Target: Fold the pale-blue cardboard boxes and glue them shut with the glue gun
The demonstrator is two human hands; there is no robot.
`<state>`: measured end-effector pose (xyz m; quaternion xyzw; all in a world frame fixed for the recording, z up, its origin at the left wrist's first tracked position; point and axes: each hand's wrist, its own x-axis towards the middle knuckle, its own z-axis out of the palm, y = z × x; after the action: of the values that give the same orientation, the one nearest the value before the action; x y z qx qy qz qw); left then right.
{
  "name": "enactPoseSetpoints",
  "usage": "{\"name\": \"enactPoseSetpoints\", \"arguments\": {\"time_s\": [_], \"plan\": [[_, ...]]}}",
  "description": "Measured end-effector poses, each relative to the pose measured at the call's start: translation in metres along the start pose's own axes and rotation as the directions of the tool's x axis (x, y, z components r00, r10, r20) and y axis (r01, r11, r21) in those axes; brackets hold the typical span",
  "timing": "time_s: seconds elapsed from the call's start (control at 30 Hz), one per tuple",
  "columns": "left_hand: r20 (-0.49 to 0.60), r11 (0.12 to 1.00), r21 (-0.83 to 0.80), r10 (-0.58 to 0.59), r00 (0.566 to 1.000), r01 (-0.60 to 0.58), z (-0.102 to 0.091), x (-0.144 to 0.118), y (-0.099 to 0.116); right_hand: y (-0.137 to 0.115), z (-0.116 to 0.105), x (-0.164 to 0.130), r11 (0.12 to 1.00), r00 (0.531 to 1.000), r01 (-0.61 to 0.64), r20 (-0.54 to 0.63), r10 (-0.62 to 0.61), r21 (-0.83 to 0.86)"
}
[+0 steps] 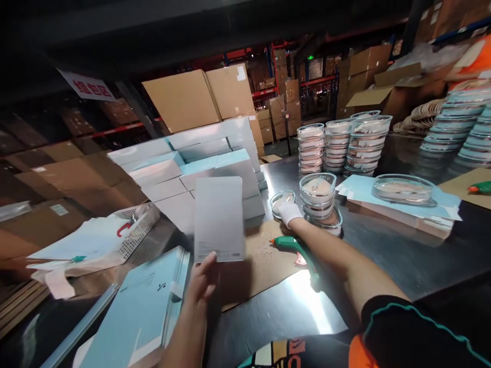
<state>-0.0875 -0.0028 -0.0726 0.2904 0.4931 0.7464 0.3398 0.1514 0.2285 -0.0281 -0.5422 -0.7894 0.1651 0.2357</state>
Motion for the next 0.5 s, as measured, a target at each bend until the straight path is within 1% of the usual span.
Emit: {"name": "enactPoseSetpoints", "arguments": {"time_s": [0.07,0.13,0.17,0.23,0.3,0.33,0.37,0.4,0.43,0.47,0.5], "plan": [[0.032,0.995,-0.026,-0.096,0.995,0.097,0.002,-0.005,-0.019,-0.003,-0.010,-0.003,0.999,0.997,-0.007,-0.080,0.012,0.054],[0.070,0.994,-0.001,-0.109,0.992,0.109,0.000,-0.006,-0.029,-0.004,-0.031,-0.013,0.993,0.980,0.019,-0.200,0.006,0.121],[0.098,0.995,0.016,-0.102,0.990,0.101,-0.001,-0.005,-0.031,-0.005,-0.046,-0.022,0.987,0.962,0.048,-0.273,-0.004,0.155],[0.150,0.997,0.041,-0.078,0.986,0.073,-0.003,-0.002,-0.033,-0.003,-0.079,-0.048,0.968,0.908,0.128,-0.419,-0.028,0.214],[0.172,0.997,0.053,-0.056,0.983,0.048,-0.005,0.000,-0.032,-0.003,-0.115,-0.081,0.935,0.832,0.236,-0.551,-0.055,0.264],[0.179,0.998,0.053,-0.048,0.983,0.039,-0.005,0.001,-0.033,-0.003,-0.132,-0.098,0.905,0.793,0.306,-0.605,-0.071,0.295],[0.186,0.998,0.051,-0.043,0.982,0.034,-0.005,0.000,-0.033,-0.005,-0.148,-0.113,0.855,0.765,0.388,-0.637,-0.090,0.344],[0.200,0.998,0.053,-0.042,0.979,0.032,-0.005,-0.001,-0.035,-0.008,-0.162,-0.127,0.799,0.766,0.450,-0.632,-0.116,0.398],[0.216,0.998,0.060,-0.046,0.975,0.033,-0.004,-0.003,-0.038,-0.013,-0.172,-0.138,0.743,0.786,0.493,-0.598,-0.157,0.452],[0.236,0.996,0.075,-0.056,0.970,0.039,-0.002,-0.005,-0.042,-0.019,-0.180,-0.146,0.705,0.818,0.506,-0.535,-0.210,0.497],[0.258,0.995,0.092,-0.071,0.964,0.049,-0.001,-0.008,-0.047,-0.025,-0.184,-0.151,0.698,0.851,0.494,-0.453,-0.265,0.519]]}}
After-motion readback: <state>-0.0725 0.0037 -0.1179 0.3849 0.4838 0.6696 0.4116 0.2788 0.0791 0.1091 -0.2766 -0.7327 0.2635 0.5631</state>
